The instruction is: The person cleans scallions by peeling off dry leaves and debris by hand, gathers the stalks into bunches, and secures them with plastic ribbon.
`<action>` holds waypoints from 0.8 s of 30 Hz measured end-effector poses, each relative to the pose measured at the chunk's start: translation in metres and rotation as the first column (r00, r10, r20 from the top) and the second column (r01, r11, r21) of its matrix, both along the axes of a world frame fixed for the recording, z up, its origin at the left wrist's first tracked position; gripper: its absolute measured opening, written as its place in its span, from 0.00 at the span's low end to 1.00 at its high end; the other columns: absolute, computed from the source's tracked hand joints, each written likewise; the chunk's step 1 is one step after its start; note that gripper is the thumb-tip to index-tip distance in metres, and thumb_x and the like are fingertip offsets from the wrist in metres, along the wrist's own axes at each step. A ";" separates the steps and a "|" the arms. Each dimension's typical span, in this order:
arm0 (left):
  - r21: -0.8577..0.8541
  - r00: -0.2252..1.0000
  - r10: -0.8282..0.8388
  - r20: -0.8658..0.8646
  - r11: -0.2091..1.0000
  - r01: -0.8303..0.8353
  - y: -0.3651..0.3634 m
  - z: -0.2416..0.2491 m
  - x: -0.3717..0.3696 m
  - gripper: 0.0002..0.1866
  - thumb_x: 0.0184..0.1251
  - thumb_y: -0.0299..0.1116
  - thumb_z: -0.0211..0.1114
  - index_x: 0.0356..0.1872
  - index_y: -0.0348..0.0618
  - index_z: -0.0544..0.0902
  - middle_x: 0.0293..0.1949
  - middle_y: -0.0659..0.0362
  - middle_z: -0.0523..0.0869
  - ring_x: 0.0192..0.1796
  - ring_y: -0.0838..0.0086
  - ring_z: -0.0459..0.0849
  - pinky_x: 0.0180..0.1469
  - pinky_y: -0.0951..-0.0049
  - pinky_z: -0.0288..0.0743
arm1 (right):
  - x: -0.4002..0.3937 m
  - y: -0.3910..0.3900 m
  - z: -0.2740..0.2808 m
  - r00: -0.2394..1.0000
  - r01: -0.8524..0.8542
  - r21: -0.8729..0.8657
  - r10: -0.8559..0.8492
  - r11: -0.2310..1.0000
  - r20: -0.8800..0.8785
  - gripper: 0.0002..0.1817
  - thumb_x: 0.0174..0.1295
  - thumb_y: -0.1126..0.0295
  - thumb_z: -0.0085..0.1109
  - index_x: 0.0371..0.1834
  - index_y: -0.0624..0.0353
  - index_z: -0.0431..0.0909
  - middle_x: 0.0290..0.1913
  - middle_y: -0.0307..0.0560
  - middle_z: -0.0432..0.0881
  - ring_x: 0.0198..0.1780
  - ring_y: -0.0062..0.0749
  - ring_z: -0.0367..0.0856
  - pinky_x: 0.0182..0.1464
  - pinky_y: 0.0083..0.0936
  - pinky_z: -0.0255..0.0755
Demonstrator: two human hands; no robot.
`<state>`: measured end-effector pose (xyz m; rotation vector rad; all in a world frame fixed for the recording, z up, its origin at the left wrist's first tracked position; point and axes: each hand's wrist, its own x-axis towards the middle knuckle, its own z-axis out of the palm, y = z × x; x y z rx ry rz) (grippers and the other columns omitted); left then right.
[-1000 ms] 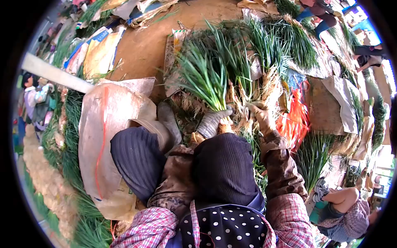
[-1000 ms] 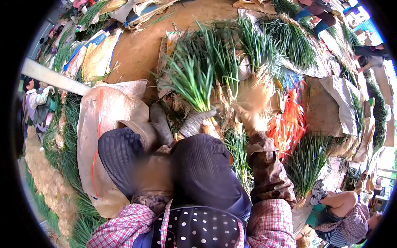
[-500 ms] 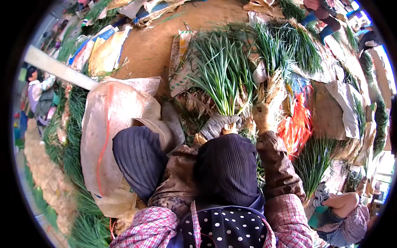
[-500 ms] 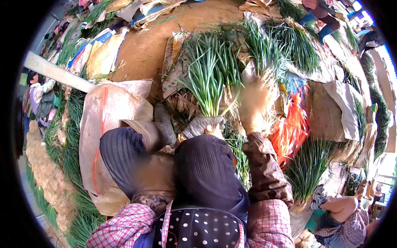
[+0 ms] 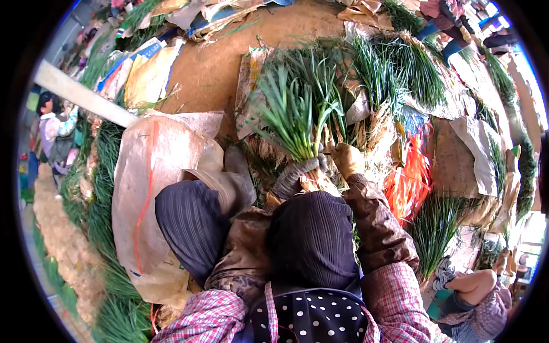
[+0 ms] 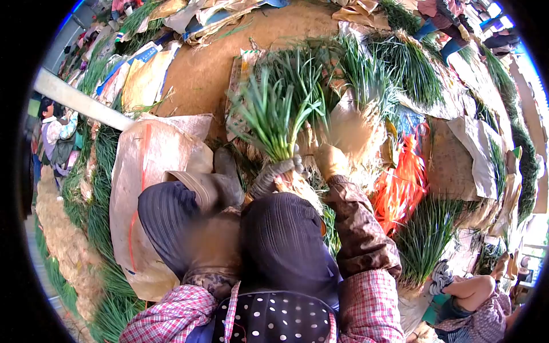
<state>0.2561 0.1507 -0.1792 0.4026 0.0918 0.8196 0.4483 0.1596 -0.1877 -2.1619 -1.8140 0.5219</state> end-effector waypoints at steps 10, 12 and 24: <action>-0.438 0.938 -0.003 -0.347 0.885 -0.159 -0.027 0.037 -0.012 0.12 0.61 0.32 0.64 0.43 0.39 0.78 0.33 0.59 0.82 0.31 0.75 0.81 0.33 0.72 0.77 | -0.023 -0.087 0.057 0.942 -0.279 0.072 0.288 0.958 -0.174 0.08 0.59 0.73 0.61 0.41 0.60 0.80 0.26 0.42 0.83 0.25 0.23 0.80 0.28 0.19 0.76; -0.458 0.957 -0.127 -0.259 0.889 -0.006 -0.021 0.016 -0.020 0.10 0.60 0.30 0.64 0.41 0.39 0.78 0.30 0.56 0.83 0.29 0.70 0.81 0.33 0.69 0.79 | -0.019 -0.083 0.042 0.876 -0.172 -0.038 0.136 0.984 -0.462 0.11 0.65 0.68 0.53 0.42 0.66 0.79 0.28 0.48 0.83 0.29 0.28 0.81 0.33 0.21 0.76; -0.433 0.853 -0.056 -0.519 0.878 -0.205 -0.017 -0.009 -0.020 0.09 0.52 0.29 0.73 0.30 0.42 0.79 0.22 0.62 0.80 0.21 0.73 0.76 0.26 0.74 0.73 | -0.056 0.023 -0.038 0.514 0.113 -0.428 -0.422 0.897 -0.747 0.24 0.58 0.54 0.63 0.49 0.63 0.80 0.45 0.48 0.83 0.44 0.28 0.80 0.48 0.25 0.73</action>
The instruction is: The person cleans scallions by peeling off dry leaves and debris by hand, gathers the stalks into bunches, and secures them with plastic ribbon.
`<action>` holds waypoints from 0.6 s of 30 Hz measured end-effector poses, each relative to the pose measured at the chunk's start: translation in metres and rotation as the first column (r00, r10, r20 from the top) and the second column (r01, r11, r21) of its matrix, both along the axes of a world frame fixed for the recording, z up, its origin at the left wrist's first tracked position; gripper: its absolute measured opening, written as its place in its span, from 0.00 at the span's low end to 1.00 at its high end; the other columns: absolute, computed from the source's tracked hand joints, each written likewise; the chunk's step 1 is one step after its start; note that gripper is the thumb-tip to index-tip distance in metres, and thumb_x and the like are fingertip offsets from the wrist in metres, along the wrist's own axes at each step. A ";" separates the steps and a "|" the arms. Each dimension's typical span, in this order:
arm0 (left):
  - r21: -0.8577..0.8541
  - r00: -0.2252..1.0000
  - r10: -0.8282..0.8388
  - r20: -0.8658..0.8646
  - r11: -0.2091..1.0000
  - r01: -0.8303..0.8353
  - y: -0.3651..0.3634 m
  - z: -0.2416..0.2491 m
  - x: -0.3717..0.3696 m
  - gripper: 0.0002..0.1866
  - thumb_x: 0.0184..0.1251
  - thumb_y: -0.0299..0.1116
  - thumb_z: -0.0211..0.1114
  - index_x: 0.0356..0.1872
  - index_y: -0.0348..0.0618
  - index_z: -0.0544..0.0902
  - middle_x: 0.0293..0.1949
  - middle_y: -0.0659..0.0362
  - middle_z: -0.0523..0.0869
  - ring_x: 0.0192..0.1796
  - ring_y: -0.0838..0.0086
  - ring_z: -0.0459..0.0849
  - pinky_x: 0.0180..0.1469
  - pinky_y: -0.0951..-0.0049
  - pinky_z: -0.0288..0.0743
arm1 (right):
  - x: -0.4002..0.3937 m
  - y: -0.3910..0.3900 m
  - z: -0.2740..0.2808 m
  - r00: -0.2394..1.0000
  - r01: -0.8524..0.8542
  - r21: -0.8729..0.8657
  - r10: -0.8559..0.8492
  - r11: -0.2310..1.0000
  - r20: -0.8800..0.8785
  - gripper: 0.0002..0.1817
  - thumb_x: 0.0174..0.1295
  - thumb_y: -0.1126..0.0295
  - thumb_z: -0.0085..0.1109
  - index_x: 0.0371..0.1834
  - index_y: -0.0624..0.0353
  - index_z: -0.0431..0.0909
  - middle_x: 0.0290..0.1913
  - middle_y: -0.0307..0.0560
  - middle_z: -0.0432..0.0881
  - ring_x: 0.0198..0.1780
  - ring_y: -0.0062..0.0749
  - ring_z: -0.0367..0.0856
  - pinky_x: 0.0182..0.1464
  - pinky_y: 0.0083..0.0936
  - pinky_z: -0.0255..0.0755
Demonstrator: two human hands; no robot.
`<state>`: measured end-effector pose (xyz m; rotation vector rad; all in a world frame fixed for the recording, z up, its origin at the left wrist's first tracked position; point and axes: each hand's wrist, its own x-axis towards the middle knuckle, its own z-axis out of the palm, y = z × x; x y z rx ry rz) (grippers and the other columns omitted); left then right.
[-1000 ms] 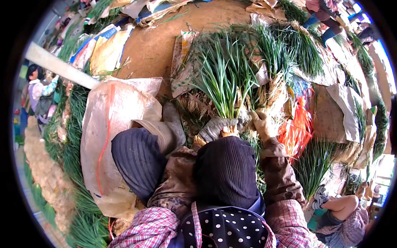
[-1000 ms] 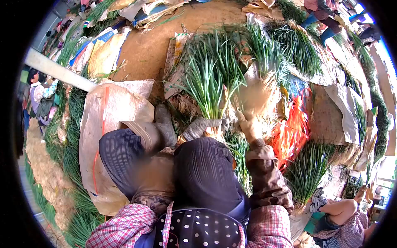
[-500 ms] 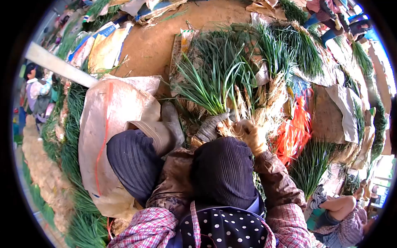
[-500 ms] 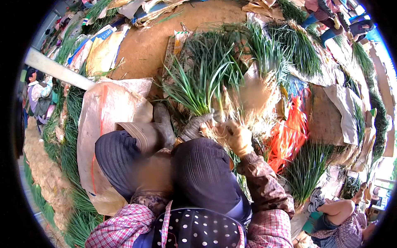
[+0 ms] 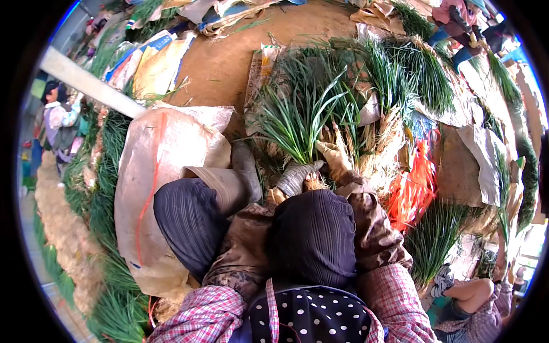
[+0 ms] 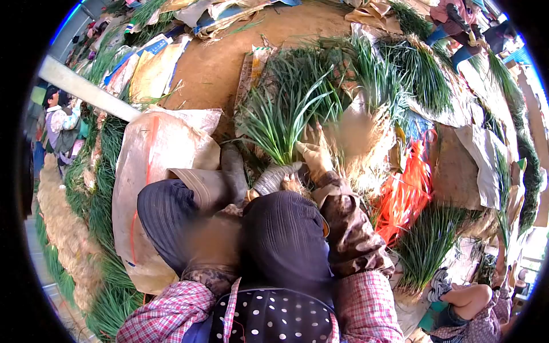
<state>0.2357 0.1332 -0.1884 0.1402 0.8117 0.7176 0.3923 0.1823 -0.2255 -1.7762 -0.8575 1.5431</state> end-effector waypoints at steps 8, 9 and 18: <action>0.157 0.885 0.079 -0.460 0.988 -0.007 0.008 0.019 0.007 0.16 0.50 0.20 0.71 0.41 0.37 0.80 0.29 0.53 0.84 0.30 0.68 0.84 0.33 0.70 0.81 | 0.006 -0.049 -0.011 0.969 0.097 0.007 -0.096 0.995 0.226 0.11 0.59 0.66 0.61 0.38 0.64 0.82 0.27 0.50 0.84 0.27 0.31 0.83 0.30 0.29 0.78; 0.184 0.916 0.128 -0.381 0.981 -0.061 0.008 0.019 0.004 0.16 0.50 0.20 0.71 0.41 0.37 0.80 0.29 0.54 0.84 0.30 0.68 0.84 0.33 0.70 0.81 | 0.007 -0.057 -0.018 0.704 -0.202 0.037 0.119 0.979 0.701 0.12 0.59 0.64 0.59 0.37 0.62 0.82 0.27 0.51 0.84 0.26 0.33 0.83 0.32 0.31 0.78; 0.210 0.978 0.191 0.082 0.956 -0.204 0.007 0.018 -0.010 0.16 0.55 0.23 0.69 0.45 0.40 0.77 0.31 0.59 0.81 0.27 0.76 0.79 0.31 0.76 0.75 | -0.004 0.008 0.085 0.279 -0.205 -0.289 0.338 0.935 0.899 0.16 0.59 0.58 0.59 0.44 0.57 0.77 0.31 0.49 0.83 0.33 0.39 0.85 0.33 0.39 0.83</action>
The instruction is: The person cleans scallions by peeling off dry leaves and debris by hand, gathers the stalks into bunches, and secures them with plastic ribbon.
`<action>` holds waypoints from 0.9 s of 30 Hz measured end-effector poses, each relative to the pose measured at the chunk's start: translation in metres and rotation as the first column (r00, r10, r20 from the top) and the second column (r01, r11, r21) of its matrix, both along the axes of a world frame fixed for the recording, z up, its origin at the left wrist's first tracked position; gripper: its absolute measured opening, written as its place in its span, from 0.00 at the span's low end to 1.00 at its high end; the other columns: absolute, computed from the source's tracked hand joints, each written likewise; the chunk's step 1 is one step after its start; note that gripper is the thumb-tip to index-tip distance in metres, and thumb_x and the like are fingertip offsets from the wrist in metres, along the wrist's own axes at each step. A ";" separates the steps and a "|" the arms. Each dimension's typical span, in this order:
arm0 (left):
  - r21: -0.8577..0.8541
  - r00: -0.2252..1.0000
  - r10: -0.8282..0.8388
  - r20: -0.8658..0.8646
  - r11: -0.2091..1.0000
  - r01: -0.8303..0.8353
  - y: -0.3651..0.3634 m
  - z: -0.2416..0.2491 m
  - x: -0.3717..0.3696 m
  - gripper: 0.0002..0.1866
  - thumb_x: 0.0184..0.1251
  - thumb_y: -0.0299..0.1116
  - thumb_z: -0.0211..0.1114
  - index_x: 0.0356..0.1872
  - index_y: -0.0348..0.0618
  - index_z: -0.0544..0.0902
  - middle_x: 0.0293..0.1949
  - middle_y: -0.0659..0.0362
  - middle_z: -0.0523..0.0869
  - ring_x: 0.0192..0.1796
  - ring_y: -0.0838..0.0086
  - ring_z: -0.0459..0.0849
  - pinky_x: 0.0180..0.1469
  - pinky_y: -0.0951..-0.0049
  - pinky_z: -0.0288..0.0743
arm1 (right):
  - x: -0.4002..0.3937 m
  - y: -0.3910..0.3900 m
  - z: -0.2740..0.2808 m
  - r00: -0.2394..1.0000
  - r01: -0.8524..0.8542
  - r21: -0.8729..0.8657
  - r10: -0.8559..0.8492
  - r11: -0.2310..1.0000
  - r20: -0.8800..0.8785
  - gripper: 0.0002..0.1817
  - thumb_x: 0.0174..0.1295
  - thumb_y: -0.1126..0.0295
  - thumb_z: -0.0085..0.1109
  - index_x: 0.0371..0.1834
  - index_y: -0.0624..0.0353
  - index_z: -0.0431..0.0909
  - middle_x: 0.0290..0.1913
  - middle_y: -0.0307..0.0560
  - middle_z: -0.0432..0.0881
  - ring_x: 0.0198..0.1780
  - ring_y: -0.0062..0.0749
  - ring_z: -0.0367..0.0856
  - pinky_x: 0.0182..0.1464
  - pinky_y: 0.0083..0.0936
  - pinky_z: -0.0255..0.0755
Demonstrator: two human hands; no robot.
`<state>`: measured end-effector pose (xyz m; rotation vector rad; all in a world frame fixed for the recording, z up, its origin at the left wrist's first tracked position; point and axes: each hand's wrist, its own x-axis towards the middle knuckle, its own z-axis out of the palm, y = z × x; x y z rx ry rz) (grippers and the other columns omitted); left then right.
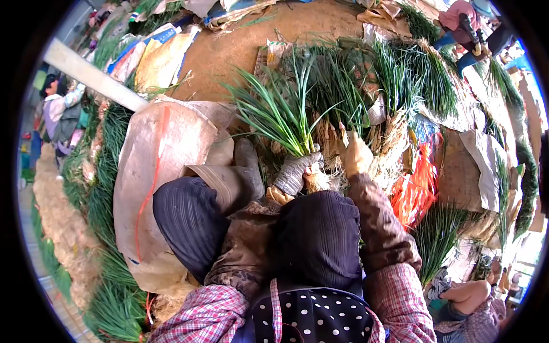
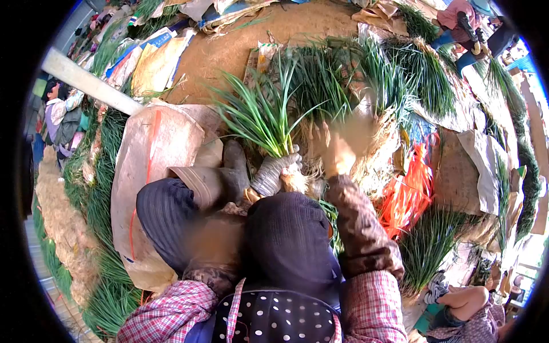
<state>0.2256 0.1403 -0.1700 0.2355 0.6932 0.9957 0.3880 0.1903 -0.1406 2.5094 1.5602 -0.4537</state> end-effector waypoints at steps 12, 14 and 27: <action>-0.115 0.978 -0.174 0.117 0.976 0.188 -0.006 -0.011 0.003 0.13 0.61 0.32 0.65 0.44 0.37 0.80 0.32 0.61 0.82 0.32 0.77 0.78 0.38 0.76 0.75 | 0.023 -0.094 -0.033 0.656 -0.305 0.120 0.300 0.945 -0.692 0.18 0.65 0.58 0.54 0.47 0.61 0.80 0.38 0.54 0.84 0.39 0.39 0.82 0.44 0.29 0.74; -0.156 0.977 -0.204 0.063 0.965 0.212 -0.005 -0.029 0.003 0.12 0.60 0.32 0.66 0.42 0.39 0.80 0.30 0.62 0.81 0.29 0.78 0.78 0.34 0.77 0.74 | 0.010 -0.076 -0.008 0.673 -0.008 -0.024 -0.012 1.000 -0.739 0.30 0.66 0.45 0.47 0.51 0.66 0.77 0.42 0.56 0.83 0.44 0.38 0.80 0.48 0.29 0.73; -0.136 0.977 -0.182 0.113 0.971 0.197 -0.004 -0.015 -0.009 0.12 0.59 0.33 0.66 0.40 0.40 0.78 0.34 0.58 0.83 0.35 0.72 0.82 0.38 0.72 0.79 | -0.019 -0.025 -0.067 -0.199 0.546 -0.288 -0.212 0.787 -0.957 0.15 0.63 0.60 0.59 0.42 0.62 0.80 0.32 0.38 0.82 0.30 0.23 0.78 0.33 0.21 0.73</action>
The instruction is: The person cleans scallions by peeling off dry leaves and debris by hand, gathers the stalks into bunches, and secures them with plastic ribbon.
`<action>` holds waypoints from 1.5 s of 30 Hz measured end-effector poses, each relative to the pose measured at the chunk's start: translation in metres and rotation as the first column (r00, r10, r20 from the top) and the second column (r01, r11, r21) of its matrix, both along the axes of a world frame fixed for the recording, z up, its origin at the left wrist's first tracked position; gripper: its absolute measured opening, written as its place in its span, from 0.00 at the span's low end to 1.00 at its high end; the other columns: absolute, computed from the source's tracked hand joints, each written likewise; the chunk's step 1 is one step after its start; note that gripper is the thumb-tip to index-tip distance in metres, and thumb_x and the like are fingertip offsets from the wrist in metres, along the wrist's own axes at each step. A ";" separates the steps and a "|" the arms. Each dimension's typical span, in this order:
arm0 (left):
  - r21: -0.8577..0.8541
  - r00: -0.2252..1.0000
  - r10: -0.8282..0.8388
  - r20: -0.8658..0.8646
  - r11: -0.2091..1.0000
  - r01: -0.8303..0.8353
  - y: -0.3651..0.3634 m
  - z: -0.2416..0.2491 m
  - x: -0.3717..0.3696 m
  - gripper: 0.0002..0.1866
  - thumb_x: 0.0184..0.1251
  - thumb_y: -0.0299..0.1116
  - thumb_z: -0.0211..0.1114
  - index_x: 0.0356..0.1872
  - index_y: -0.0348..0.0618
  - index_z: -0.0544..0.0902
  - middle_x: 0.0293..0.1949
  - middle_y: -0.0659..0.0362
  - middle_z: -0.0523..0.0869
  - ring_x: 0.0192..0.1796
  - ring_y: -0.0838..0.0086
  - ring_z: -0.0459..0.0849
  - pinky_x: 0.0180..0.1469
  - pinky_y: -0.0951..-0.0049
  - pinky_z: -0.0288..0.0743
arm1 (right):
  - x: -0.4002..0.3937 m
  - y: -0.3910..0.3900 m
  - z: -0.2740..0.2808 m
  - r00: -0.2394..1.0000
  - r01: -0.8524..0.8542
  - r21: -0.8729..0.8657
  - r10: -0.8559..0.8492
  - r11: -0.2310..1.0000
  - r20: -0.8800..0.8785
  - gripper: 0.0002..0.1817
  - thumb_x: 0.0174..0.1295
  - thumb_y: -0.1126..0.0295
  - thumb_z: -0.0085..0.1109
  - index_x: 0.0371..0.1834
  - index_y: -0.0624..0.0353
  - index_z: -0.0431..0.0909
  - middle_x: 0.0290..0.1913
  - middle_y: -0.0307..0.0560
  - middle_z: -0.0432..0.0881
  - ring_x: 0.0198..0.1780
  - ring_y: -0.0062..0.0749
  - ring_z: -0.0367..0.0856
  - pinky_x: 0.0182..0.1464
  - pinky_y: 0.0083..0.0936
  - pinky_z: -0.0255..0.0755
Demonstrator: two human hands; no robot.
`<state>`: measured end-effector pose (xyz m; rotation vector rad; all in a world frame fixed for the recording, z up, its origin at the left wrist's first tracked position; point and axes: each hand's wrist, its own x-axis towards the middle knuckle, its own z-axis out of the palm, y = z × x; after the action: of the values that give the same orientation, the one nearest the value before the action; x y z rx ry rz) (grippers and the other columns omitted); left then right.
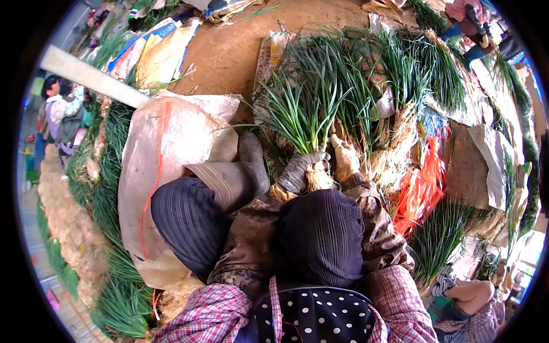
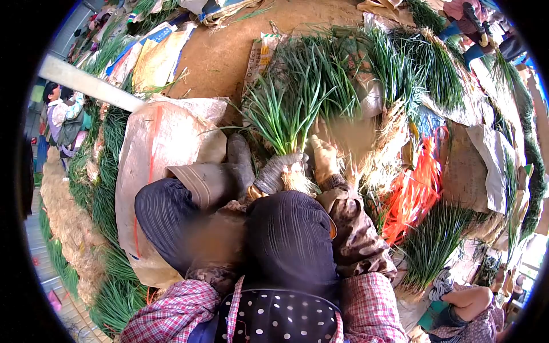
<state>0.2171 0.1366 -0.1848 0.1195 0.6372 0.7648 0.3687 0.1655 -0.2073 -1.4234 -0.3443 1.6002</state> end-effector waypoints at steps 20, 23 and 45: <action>0.073 0.974 -0.188 0.124 0.981 0.180 -0.015 0.021 -0.014 0.14 0.61 0.35 0.65 0.42 0.36 0.79 0.34 0.56 0.82 0.36 0.71 0.82 0.41 0.72 0.78 | -0.003 -0.018 -0.002 0.169 -0.568 -0.271 0.433 0.777 0.886 0.10 0.57 0.79 0.54 0.40 0.59 0.82 0.37 0.53 0.84 0.35 0.36 0.84 0.41 0.28 0.80; 0.050 0.985 -0.152 0.084 0.988 0.149 -0.015 0.031 -0.016 0.14 0.61 0.36 0.64 0.41 0.36 0.79 0.34 0.55 0.83 0.36 0.70 0.82 0.41 0.71 0.78 | 0.042 -0.035 -0.136 -0.214 -0.620 -0.738 0.847 0.267 0.487 0.14 0.48 0.60 0.67 0.35 0.55 0.84 0.36 0.46 0.85 0.34 0.37 0.83 0.39 0.30 0.78; -0.039 0.988 -0.060 0.143 0.997 0.066 -0.010 -0.009 0.008 0.09 0.65 0.32 0.59 0.40 0.38 0.78 0.28 0.58 0.82 0.29 0.73 0.80 0.34 0.73 0.77 | 0.030 -0.097 0.055 0.152 -0.774 -0.066 0.287 0.630 0.946 0.13 0.64 0.59 0.55 0.46 0.53 0.79 0.25 0.42 0.81 0.21 0.29 0.76 0.29 0.24 0.75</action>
<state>0.2251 0.1266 -0.1940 0.0444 0.5122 0.6917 0.3989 0.0680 -0.1519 -1.7597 -2.0425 0.8582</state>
